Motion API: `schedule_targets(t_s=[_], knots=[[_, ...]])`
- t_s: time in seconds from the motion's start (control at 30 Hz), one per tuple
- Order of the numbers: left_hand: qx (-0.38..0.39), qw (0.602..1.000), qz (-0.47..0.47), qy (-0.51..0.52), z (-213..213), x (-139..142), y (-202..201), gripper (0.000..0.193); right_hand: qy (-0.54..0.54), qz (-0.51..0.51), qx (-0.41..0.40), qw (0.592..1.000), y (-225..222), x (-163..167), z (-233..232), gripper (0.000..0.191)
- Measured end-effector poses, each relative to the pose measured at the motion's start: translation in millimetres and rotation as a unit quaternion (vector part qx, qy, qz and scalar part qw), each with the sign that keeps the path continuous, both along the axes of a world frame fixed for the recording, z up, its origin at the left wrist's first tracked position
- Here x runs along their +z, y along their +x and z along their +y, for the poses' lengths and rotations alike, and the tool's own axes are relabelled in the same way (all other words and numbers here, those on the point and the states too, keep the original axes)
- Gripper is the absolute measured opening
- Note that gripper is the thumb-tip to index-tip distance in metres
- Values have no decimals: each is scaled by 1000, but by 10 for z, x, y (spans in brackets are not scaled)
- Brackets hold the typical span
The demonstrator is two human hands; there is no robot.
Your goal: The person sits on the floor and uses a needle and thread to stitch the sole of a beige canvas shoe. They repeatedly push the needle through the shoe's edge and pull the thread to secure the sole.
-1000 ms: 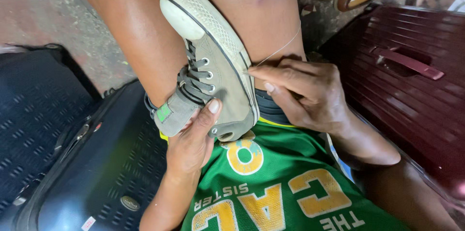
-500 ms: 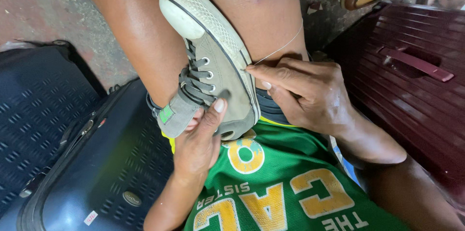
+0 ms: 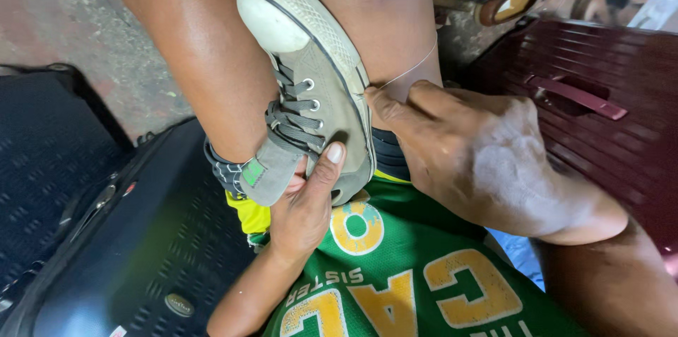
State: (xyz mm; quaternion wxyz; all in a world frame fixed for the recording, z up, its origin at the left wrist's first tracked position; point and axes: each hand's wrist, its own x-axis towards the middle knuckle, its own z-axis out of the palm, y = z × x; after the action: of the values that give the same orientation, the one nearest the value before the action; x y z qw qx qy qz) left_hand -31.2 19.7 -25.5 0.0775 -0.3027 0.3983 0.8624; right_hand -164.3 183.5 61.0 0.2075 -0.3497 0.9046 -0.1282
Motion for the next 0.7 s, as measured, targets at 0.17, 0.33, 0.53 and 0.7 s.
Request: schedule_targets(t_s=[0.17, 0.33, 0.53, 0.7], knots=[[-83, 989, 46, -117, -150, 32, -44, 25, 104, 60, 102, 988, -87, 132, -164, 30], [-122, 966, 58, -222, -230, 51, -81, 25, 223, 187, 354, 889, -267, 276, -543, 24], [-110, 955, 86, -263, -290, 45, -60, 29, 235, 45, 213, 947, -233, 245, -815, 17], [-112, 960, 71, -248, -293, 13, 13, 29, 192, 54, 220, 955, -198, 152, -763, 22]])
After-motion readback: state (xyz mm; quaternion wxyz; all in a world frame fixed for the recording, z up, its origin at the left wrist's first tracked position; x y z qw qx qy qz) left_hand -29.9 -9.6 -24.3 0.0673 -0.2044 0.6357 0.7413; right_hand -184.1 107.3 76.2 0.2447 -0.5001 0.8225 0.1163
